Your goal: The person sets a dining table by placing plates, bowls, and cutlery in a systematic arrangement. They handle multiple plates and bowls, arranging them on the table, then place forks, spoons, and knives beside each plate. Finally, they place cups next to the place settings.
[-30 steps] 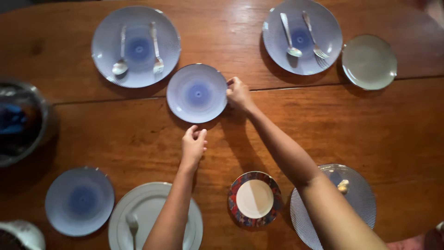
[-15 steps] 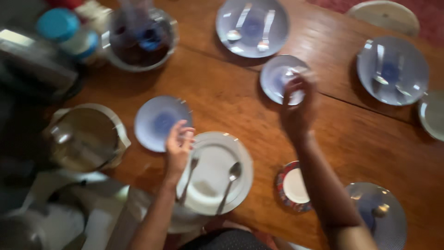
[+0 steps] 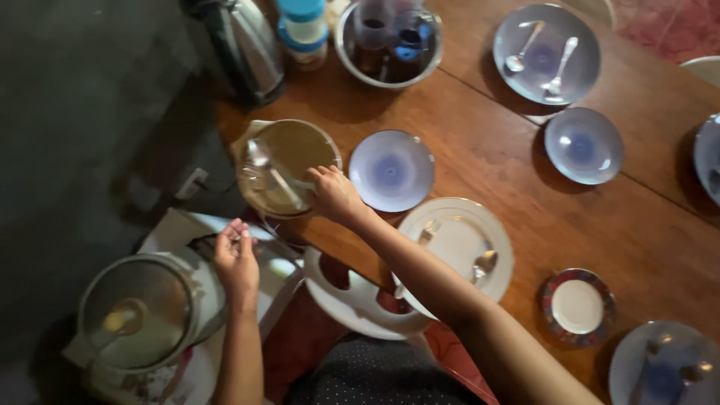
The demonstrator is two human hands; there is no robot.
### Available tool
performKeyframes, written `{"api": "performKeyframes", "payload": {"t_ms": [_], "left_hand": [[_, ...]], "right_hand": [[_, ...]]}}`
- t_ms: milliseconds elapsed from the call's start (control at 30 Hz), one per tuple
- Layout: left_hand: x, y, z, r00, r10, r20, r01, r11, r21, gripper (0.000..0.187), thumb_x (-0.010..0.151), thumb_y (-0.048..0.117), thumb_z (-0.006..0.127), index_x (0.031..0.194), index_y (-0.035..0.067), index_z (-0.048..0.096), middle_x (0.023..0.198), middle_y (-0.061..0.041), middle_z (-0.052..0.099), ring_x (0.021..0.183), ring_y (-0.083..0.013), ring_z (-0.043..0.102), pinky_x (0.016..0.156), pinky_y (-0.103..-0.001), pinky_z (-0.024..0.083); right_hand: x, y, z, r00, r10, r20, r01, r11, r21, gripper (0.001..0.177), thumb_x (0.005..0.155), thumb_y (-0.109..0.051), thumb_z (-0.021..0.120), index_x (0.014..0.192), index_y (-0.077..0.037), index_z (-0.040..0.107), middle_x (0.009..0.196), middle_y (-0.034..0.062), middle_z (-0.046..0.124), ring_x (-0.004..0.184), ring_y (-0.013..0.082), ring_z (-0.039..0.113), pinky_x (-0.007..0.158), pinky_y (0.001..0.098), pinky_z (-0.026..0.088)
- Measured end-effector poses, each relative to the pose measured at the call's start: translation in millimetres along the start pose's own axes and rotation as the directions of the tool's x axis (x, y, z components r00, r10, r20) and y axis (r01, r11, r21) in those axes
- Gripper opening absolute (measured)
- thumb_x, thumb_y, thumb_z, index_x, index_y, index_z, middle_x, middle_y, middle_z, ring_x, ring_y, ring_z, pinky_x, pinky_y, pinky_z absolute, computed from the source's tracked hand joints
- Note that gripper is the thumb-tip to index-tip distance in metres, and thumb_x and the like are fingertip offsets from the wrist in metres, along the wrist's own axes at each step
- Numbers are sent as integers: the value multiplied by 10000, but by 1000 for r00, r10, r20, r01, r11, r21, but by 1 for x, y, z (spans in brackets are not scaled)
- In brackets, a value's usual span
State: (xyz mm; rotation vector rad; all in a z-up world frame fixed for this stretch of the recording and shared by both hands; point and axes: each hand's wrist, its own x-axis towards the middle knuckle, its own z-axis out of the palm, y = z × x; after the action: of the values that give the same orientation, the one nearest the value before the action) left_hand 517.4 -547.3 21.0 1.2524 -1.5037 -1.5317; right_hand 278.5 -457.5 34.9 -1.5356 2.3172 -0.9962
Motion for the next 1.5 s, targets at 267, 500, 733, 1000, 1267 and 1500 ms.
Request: {"api": "performKeyframes", "payload": {"t_ms": [267,500,733,1000,1267,1500], "left_hand": [[-13,-1,-39,989,-137,50,138,990,-14,228,1038,113,558,1247,65,636,1131,-7,670,898,-90,622,727,-253,545],[-1,5,-44,971,-212,114,216,976,-26,276,1030,132,551,1294,85,614,1143,-4,686,886,-97,632,714,-252,531],[14,1,-33,947,-215,240,238,968,-73,278,1026,124,561,1290,58,618,1111,-61,704,832,-113,632,693,-268,545],[14,16,10,818,-393,419,457,887,-60,292,1003,144,578,1264,37,655,1069,-63,734,802,-146,661,688,-300,580],[16,43,52,828,-379,412,440,896,-60,386,1089,321,504,1268,18,663,1022,-36,707,822,-100,649,741,-238,553],[25,-1,74,895,-338,292,418,866,-276,278,1065,216,621,1170,-19,728,859,-14,643,666,-86,518,543,-235,385]], "right_hand": [[41,-42,56,960,252,124,-196,919,-343,521,747,-218,733,1203,-118,504,1081,142,671,1066,354,628,797,556,475],[46,-35,66,922,319,219,-222,900,-376,533,748,-92,715,1216,-101,460,1072,159,671,1033,348,659,851,567,474],[45,-25,51,894,280,350,-234,958,-167,588,785,-5,630,1320,-77,396,1006,233,685,942,436,698,751,524,561],[34,-4,48,892,296,342,-344,935,88,575,821,-13,581,1359,-83,392,1024,300,709,999,474,685,857,539,525],[1,-41,15,904,272,330,-394,829,396,645,768,-64,796,1310,-42,447,1081,223,730,1012,316,734,831,418,590],[-10,-65,-14,823,267,502,-557,555,618,701,849,102,588,1509,-50,407,1052,163,734,867,200,723,719,338,593]]}}
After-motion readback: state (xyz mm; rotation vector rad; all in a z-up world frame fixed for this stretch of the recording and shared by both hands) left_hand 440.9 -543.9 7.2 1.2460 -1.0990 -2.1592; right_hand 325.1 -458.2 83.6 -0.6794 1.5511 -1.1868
